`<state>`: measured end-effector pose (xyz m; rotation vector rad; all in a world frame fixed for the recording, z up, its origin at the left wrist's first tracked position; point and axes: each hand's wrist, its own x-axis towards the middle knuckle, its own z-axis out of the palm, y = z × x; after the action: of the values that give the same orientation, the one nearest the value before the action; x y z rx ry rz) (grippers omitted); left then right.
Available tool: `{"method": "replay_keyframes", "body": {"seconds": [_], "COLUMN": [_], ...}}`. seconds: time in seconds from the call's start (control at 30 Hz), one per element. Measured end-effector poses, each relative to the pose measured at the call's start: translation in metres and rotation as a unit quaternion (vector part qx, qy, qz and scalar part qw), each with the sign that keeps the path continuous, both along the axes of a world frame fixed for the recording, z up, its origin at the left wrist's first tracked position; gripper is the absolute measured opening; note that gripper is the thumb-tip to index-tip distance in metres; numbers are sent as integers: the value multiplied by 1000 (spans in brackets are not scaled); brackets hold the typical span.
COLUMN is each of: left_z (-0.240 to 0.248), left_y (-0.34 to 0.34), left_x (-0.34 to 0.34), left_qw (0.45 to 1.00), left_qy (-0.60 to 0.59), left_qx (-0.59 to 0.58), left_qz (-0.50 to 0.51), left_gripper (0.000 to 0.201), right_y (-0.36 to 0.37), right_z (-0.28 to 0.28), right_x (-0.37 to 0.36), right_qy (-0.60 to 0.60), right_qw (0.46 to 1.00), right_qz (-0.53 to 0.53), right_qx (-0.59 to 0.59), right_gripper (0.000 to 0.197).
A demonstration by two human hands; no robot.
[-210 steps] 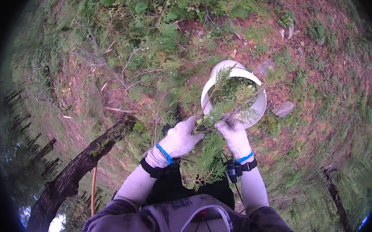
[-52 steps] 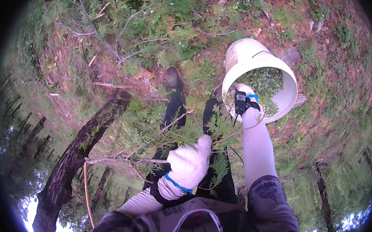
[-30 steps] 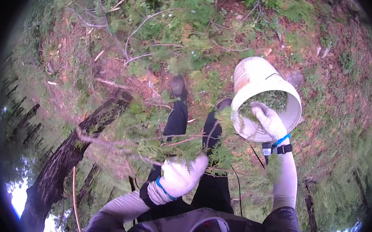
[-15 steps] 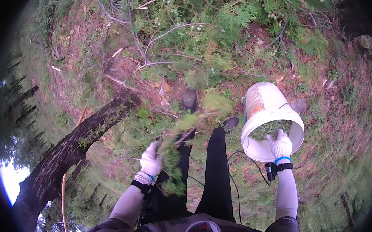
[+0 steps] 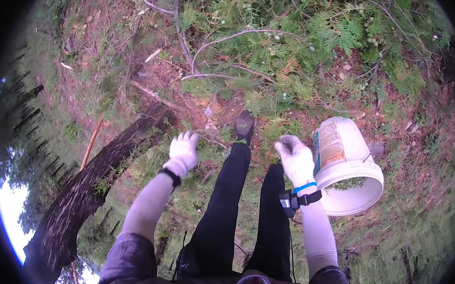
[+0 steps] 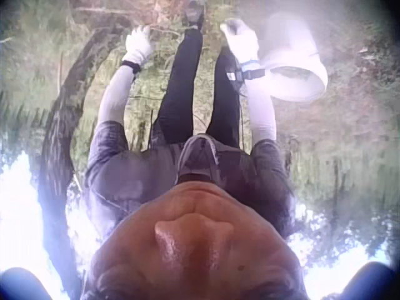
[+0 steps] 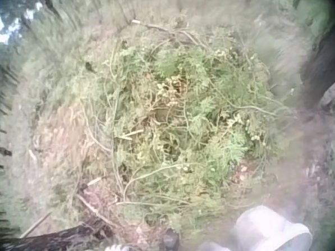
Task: The person strips berries from small branches by hand and drops them into a white bucket on the ground.
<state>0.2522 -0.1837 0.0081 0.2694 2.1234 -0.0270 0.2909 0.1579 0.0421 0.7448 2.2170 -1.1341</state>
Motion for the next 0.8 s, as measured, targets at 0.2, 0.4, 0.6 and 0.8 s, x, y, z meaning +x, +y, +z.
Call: {"method": "replay_keyframes", "body": {"seconds": [0.2, 0.4, 0.6, 0.8], "left_z": [-137, -128, 37, 182], "left_y": [70, 93, 81, 118], "left_x": [-155, -144, -73, -11], "left_qw": [985, 994, 977, 953], "left_qy": [143, 36, 125, 211], "left_qx": [-25, 31, 172, 219], "left_qz": [-88, -101, 39, -5], "left_gripper": [59, 35, 18, 20], "right_y": [-82, -84, -55, -4], "right_z": [-14, 5, 53, 39], "right_x": [71, 111, 106, 168], "right_qy": [-162, -187, -191, -3], "right_qw": [973, 974, 959, 957], "right_qz": [-73, -37, -141, -228], "right_qx": [-146, -123, -157, -179], "right_gripper": [37, 35, 32, 32]}}
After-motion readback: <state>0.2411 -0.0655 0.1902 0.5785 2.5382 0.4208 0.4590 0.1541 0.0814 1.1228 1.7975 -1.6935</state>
